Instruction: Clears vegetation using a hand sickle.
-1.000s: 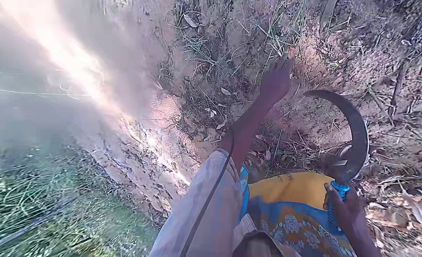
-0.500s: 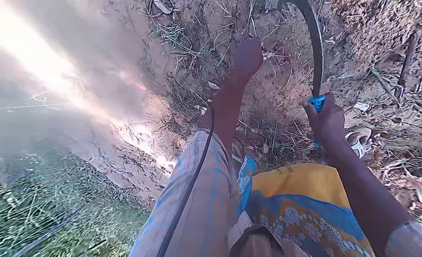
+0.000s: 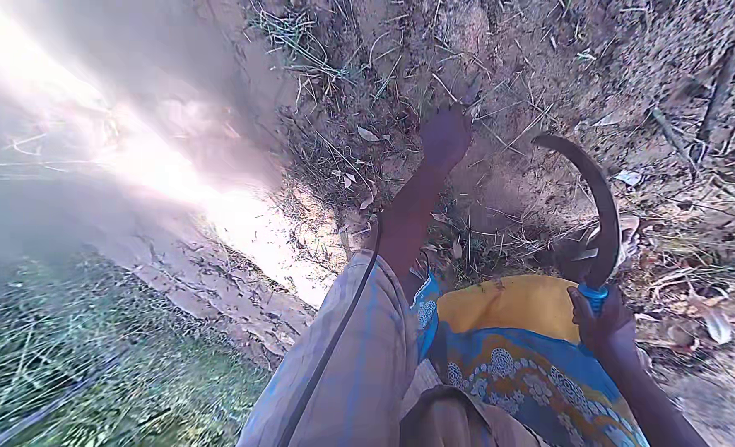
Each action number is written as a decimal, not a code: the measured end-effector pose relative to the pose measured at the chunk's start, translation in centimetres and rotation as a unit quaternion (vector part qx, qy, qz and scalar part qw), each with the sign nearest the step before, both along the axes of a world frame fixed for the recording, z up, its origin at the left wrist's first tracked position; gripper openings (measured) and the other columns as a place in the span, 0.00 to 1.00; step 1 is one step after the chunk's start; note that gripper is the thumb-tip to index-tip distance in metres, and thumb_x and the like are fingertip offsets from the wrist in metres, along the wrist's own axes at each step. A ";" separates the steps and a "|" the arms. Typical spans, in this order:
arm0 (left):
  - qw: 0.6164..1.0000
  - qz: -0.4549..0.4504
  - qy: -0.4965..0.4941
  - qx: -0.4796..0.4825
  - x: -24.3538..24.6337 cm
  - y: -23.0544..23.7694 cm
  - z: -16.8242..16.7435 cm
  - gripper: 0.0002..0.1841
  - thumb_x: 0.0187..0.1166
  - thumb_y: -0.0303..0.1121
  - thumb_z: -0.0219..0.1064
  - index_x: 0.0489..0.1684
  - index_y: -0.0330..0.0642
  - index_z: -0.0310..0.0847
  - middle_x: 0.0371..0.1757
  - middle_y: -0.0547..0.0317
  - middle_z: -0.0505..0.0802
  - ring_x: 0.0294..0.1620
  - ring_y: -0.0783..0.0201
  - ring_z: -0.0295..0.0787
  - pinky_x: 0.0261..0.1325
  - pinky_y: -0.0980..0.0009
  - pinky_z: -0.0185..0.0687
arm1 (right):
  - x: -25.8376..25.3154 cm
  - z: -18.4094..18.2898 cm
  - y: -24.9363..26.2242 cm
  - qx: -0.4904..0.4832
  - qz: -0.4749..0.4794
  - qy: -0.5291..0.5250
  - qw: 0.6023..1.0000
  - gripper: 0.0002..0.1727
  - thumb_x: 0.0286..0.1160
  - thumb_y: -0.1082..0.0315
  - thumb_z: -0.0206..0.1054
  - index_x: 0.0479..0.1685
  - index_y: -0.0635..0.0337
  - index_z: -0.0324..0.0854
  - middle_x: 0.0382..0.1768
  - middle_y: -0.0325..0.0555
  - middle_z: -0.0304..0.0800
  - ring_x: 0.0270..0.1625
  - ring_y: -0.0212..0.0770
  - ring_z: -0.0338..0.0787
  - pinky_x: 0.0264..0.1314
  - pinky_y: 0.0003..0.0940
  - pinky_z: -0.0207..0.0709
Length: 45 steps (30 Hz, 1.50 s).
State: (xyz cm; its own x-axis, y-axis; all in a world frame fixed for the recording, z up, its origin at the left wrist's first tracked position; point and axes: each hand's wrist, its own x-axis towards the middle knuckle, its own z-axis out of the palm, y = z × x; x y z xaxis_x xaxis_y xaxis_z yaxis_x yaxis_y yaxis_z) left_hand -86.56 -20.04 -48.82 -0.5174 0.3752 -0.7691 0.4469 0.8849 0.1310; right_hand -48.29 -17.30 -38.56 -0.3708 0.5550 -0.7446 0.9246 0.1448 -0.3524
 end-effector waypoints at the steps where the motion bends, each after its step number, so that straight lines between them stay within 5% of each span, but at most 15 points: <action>1: 1.000 0.002 -0.008 -0.004 -0.2 0.4 0.2 0.29 0.96 0.49 0.43 0.75 0.33 0.77 0.79 0.37 0.81 0.83 0.38 0.72 0.80 0.38 0.66 | -2.6 -1.1 1.4 0.010 0.002 0.035 0.999 0.33 0.82 0.56 0.62 0.69 0.84 0.72 0.34 0.70 0.89 0.32 0.64 0.91 0.40 0.65 0.81; 3: 0.999 0.001 -0.046 -0.018 0.0 0.9 0.7 0.28 0.97 0.46 0.41 0.73 0.33 0.77 0.73 0.35 0.85 0.77 0.37 0.80 0.74 0.35 0.73 | -8.5 -3.6 4.3 -0.003 0.042 0.047 0.998 0.30 0.87 0.54 0.60 0.68 0.79 0.71 0.36 0.69 0.87 0.37 0.65 0.90 0.45 0.65 0.79; 5: 0.996 0.023 -0.084 -0.019 0.5 1.1 1.0 0.25 0.97 0.41 0.40 0.68 0.31 0.79 0.67 0.33 0.88 0.73 0.37 0.84 0.70 0.36 0.75 | -12.5 -5.7 5.5 -0.029 0.084 -0.014 0.996 0.30 0.90 0.52 0.61 0.68 0.75 0.69 0.39 0.76 0.85 0.47 0.77 0.88 0.50 0.73 0.74; 7: 0.993 0.046 -0.111 0.003 0.9 0.3 1.0 0.25 0.98 0.40 0.40 0.62 0.29 0.80 0.60 0.32 0.89 0.68 0.37 0.85 0.68 0.37 0.76 | -11.9 -7.1 4.8 -0.036 0.099 -0.061 0.993 0.31 0.90 0.51 0.61 0.71 0.75 0.69 0.45 0.79 0.86 0.55 0.79 0.88 0.57 0.75 0.73; 13: 0.983 0.030 -0.176 0.052 4.5 -3.4 1.3 0.22 0.97 0.38 0.44 0.56 0.27 0.80 0.49 0.33 0.90 0.57 0.37 0.89 0.59 0.38 0.79 | -8.5 -3.3 2.7 -0.014 0.037 0.021 0.999 0.31 0.87 0.51 0.59 0.68 0.77 0.73 0.40 0.70 0.88 0.39 0.66 0.90 0.47 0.67 0.79; 15: 0.982 0.025 -0.172 0.074 3.9 -4.9 1.4 0.23 0.97 0.37 0.44 0.56 0.25 0.81 0.54 0.32 0.89 0.61 0.37 0.87 0.63 0.38 0.77 | -9.1 -2.7 2.2 -0.007 0.034 0.030 0.999 0.31 0.88 0.52 0.58 0.67 0.78 0.74 0.37 0.67 0.88 0.36 0.61 0.90 0.44 0.63 0.80; 17: 0.983 0.052 -0.126 0.119 1.9 -6.4 0.7 0.24 0.97 0.38 0.43 0.65 0.24 0.79 0.72 0.31 0.83 0.76 0.35 0.77 0.75 0.36 0.68 | -9.6 -2.6 1.3 0.011 0.030 0.034 0.999 0.30 0.87 0.53 0.59 0.66 0.80 0.74 0.38 0.69 0.88 0.38 0.61 0.90 0.46 0.62 0.80; 21: 0.986 0.054 0.012 0.154 -5.1 -4.8 -1.8 0.26 0.96 0.37 0.43 0.91 0.41 0.62 0.92 0.42 0.66 0.85 0.39 0.71 0.81 0.46 0.69 | -11.9 -4.9 0.3 0.067 0.052 0.101 0.991 0.31 0.87 0.56 0.59 0.65 0.86 0.71 0.37 0.75 0.87 0.38 0.66 0.90 0.47 0.63 0.81; 25: 0.999 0.033 -0.017 0.035 -8.3 -1.9 -4.9 0.26 0.93 0.37 0.50 0.85 0.31 0.65 0.83 0.35 0.77 0.81 0.41 0.77 0.81 0.44 0.70 | -18.3 -6.1 0.9 0.007 0.075 0.108 0.991 0.28 0.90 0.52 0.57 0.66 0.74 0.70 0.34 0.63 0.86 0.32 0.60 0.90 0.38 0.61 0.82; 31: 0.996 0.084 -0.013 0.034 -8.0 -4.8 -6.7 0.23 0.92 0.29 0.44 0.81 0.31 0.69 0.75 0.32 0.84 0.79 0.39 0.79 0.80 0.43 0.72 | -24.4 -8.7 -0.6 -0.031 0.126 -0.008 0.992 0.29 0.92 0.51 0.56 0.71 0.73 0.67 0.45 0.71 0.87 0.52 0.71 0.90 0.53 0.68 0.77; 35: 0.997 0.064 -0.038 0.019 -6.7 -5.7 -6.7 0.21 0.94 0.33 0.47 0.78 0.30 0.72 0.73 0.30 0.84 0.77 0.36 0.80 0.78 0.40 0.73 | -19.9 -10.5 -1.6 -0.013 0.150 -0.062 0.987 0.29 0.92 0.53 0.56 0.74 0.74 0.65 0.46 0.75 0.88 0.54 0.76 0.90 0.54 0.71 0.78; 40: 0.975 -0.016 -0.211 -0.068 1.1 -12.7 -5.8 0.23 0.86 0.27 0.60 0.79 0.33 0.73 0.71 0.29 0.84 0.73 0.31 0.82 0.71 0.32 0.76 | -6.7 -5.2 -3.9 -0.041 0.180 -0.143 0.972 0.33 0.88 0.55 0.62 0.78 0.78 0.67 0.47 0.80 0.89 0.53 0.80 0.90 0.56 0.74 0.78; 43: 0.965 0.022 -0.220 -0.143 2.5 -16.0 -5.4 0.20 0.86 0.30 0.62 0.73 0.31 0.77 0.70 0.29 0.85 0.72 0.31 0.83 0.68 0.31 0.77 | -4.5 -2.9 -4.3 -0.012 0.166 -0.077 0.983 0.30 0.84 0.58 0.66 0.67 0.82 0.74 0.36 0.78 0.90 0.41 0.80 0.91 0.44 0.74 0.79; 45: 0.980 0.077 -0.136 -0.120 0.5 -15.6 -5.1 0.22 0.89 0.31 0.55 0.80 0.32 0.71 0.78 0.29 0.79 0.75 0.30 0.80 0.69 0.30 0.76 | -7.5 -3.2 -3.5 0.027 0.160 0.012 0.987 0.29 0.81 0.60 0.66 0.63 0.85 0.75 0.34 0.77 0.89 0.36 0.78 0.91 0.39 0.72 0.79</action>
State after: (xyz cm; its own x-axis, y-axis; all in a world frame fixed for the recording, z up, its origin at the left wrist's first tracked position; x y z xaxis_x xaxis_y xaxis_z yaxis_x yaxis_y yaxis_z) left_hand -86.07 -35.61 -53.91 -0.3165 0.1011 -0.9432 0.2833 0.9590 0.0078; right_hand -55.82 -20.77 -41.80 -0.5507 0.4445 -0.7066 0.8197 0.4476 -0.3573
